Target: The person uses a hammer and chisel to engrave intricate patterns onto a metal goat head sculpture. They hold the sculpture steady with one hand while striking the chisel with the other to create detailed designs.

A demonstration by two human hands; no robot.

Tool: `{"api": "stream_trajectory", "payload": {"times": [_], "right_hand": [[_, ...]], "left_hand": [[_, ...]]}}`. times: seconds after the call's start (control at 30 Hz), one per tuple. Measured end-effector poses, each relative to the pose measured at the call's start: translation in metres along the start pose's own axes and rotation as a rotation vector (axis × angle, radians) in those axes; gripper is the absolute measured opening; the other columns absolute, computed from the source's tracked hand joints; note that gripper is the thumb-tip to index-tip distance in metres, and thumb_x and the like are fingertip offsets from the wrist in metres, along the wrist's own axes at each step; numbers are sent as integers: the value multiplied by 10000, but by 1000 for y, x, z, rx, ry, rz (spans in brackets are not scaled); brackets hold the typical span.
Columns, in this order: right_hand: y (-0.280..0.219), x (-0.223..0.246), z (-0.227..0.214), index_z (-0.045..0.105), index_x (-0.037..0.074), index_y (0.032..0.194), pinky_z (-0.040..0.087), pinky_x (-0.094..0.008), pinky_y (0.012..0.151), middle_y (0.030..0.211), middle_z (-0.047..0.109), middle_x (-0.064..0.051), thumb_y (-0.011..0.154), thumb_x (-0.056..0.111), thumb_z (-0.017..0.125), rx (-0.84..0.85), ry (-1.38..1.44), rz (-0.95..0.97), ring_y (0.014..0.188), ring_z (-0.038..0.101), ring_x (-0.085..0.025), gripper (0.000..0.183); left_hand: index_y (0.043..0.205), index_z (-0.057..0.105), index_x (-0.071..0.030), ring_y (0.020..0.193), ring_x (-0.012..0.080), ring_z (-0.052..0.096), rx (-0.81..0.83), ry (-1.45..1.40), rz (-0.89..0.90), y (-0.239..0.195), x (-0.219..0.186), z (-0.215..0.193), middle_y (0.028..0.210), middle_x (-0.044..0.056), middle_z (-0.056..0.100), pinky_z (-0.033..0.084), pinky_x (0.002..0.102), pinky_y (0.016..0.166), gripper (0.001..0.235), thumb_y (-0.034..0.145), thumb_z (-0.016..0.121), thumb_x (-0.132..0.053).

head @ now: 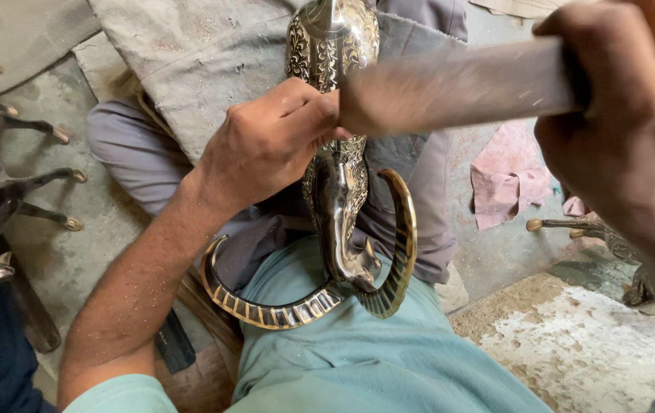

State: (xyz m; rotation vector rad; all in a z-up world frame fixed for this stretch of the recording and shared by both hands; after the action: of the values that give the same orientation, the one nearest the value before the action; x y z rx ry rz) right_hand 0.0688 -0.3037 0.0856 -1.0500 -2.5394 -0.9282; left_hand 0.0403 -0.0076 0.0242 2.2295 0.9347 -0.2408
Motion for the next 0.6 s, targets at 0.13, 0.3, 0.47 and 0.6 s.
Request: {"api": "stream_trajectory", "payload": {"times": [0.13, 0.3, 0.47, 0.6], "right_hand": [[9, 14, -1, 537, -59, 1277, 574, -320, 881, 1214, 618, -198, 959, -196, 628, -24, 45, 10, 1069, 666, -223, 358], [-6, 11, -3, 627, -50, 1252, 582, -321, 834, 1170, 611, -223, 956, -176, 662, 105, -456, 21, 1018, 650, -246, 323], [-21, -10, 0, 604, -82, 1242, 583, -298, 822, 1132, 601, -193, 1035, -139, 663, 132, -453, -11, 979, 636, -244, 223], [-21, -12, 4, 540, -120, 1291, 539, -294, 677, 1123, 621, -225, 1012, -188, 557, 136, -225, 120, 887, 662, -261, 288]], "left_hand": [[1333, 596, -121, 813, 209, 673, -31, -20, 9, 0, -2, -1, 987, 54, 627, 571, 346, 680, 363, 1038, 806, -128], [1339, 584, -145, 837, 204, 681, -40, -21, 9, 2, -3, -3, 994, 36, 628, 578, 354, 704, 354, 1053, 793, -148], [1389, 579, -159, 803, 192, 661, -51, -32, 30, -1, 1, 3, 966, 34, 619, 577, 351, 685, 398, 1057, 799, -168], [1392, 539, -158, 806, 163, 662, -71, -54, 51, -2, 6, 7, 953, 13, 614, 587, 318, 685, 383, 1091, 774, -138]]}}
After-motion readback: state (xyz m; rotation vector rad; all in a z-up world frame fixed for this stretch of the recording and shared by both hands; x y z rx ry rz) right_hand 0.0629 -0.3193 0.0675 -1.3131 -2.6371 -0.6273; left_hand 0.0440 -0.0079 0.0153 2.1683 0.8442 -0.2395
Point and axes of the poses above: each hand's wrist, its own y-axis towards the middle knuckle, its own z-axis out of the palm, x = y × z, the point moved 4 cm from there along y, towards the middle knuckle
